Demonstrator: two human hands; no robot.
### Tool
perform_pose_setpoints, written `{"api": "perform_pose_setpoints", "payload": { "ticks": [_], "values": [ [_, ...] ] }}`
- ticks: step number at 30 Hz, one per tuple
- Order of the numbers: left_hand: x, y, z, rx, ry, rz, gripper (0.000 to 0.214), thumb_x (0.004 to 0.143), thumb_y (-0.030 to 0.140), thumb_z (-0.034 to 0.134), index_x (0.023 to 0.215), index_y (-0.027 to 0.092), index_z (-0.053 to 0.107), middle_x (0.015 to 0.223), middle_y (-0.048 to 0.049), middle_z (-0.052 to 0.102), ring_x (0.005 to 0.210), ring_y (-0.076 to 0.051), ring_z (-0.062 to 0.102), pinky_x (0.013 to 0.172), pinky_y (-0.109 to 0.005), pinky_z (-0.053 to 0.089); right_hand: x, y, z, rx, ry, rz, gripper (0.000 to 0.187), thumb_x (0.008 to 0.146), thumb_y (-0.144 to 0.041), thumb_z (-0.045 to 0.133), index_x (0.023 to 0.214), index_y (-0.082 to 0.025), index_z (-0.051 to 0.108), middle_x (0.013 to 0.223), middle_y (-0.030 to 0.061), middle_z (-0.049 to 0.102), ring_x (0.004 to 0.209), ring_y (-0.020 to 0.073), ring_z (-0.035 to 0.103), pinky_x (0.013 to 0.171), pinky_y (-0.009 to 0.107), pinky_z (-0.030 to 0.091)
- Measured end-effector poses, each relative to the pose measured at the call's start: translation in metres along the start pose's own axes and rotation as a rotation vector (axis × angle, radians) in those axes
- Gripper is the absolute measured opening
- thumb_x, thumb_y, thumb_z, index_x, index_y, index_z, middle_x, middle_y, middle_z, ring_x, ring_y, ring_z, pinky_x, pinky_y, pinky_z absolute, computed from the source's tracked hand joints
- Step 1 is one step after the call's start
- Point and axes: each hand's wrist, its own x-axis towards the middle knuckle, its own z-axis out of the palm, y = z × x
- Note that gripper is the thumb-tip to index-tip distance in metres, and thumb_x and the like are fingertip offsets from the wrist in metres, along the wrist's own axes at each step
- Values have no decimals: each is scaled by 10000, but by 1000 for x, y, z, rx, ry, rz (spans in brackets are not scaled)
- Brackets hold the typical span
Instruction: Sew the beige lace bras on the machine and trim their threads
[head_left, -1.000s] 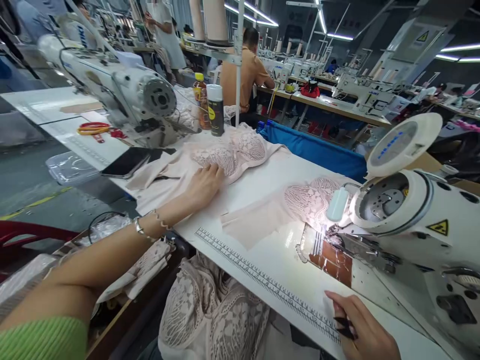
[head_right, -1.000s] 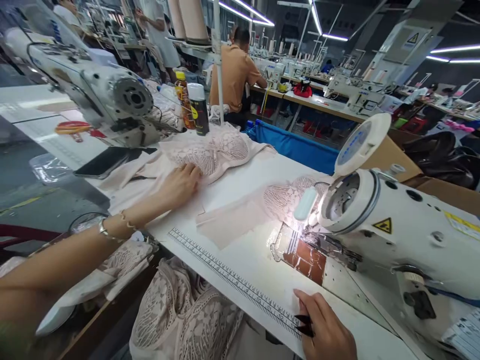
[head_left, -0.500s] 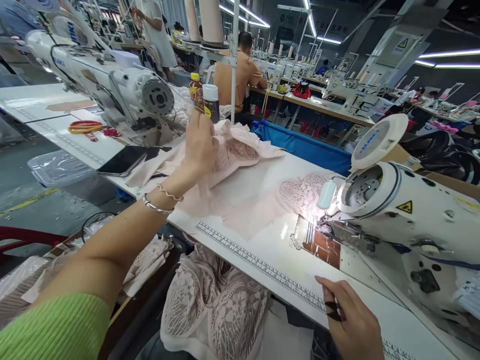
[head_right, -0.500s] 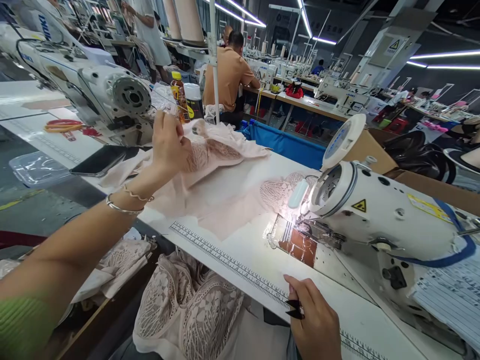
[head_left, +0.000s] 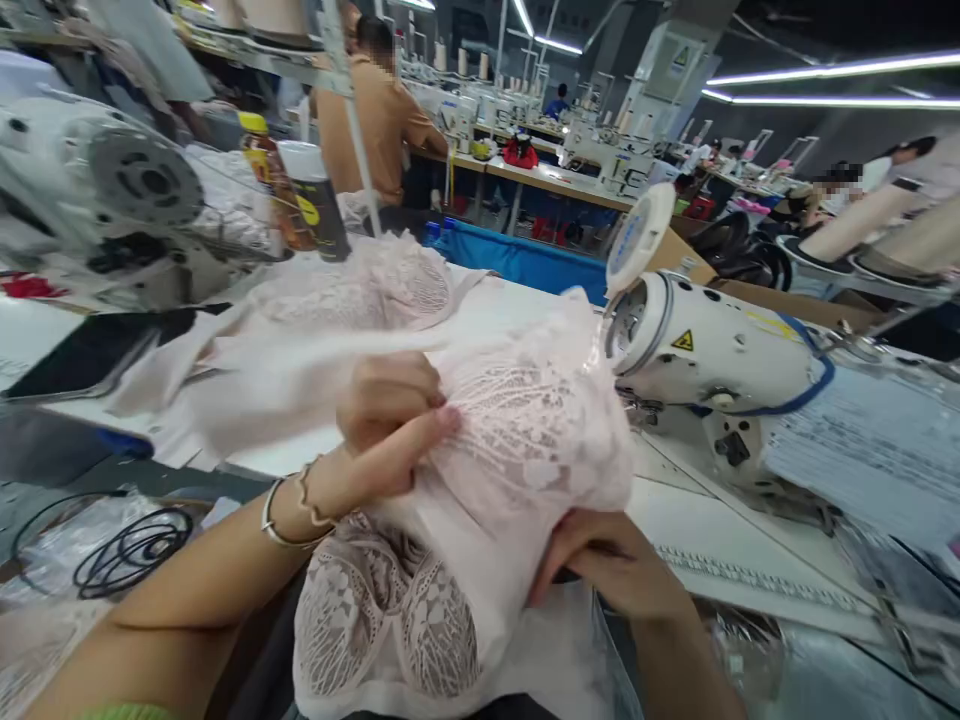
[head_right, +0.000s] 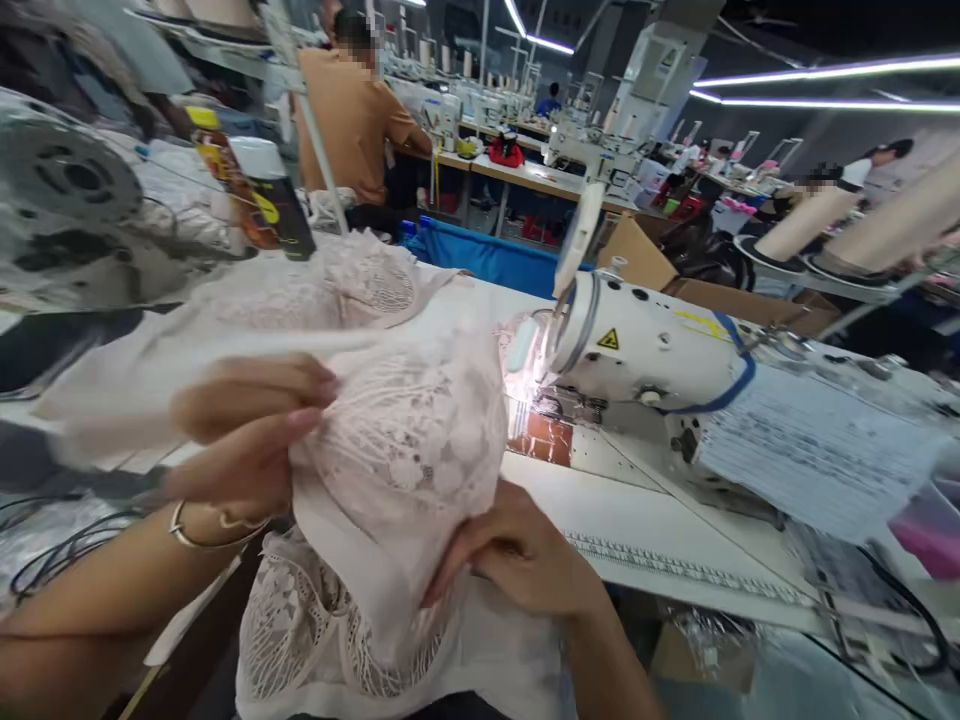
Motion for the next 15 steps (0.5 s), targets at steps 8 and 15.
{"api": "perform_pose_setpoints", "payload": {
  "ticks": [8,15],
  "values": [
    [-4,7,45,79,-461,-40,280,961,295,512,870,142,728,945,-180,655,981,-332,570,862,-500,474,-13,31,10,-65,166,315,274,1038,-264,416,949,-195,666,982,47,644,812,185,593,727,282,477],
    [-65,69,37,-935,-815,-583,352,852,535,654,780,205,754,735,-42,641,752,-197,569,718,-308,471,-4,62,42,86,626,231,607,1030,-684,492,682,-189,538,651,17,532,620,183,506,640,283,438]
  ]
}}
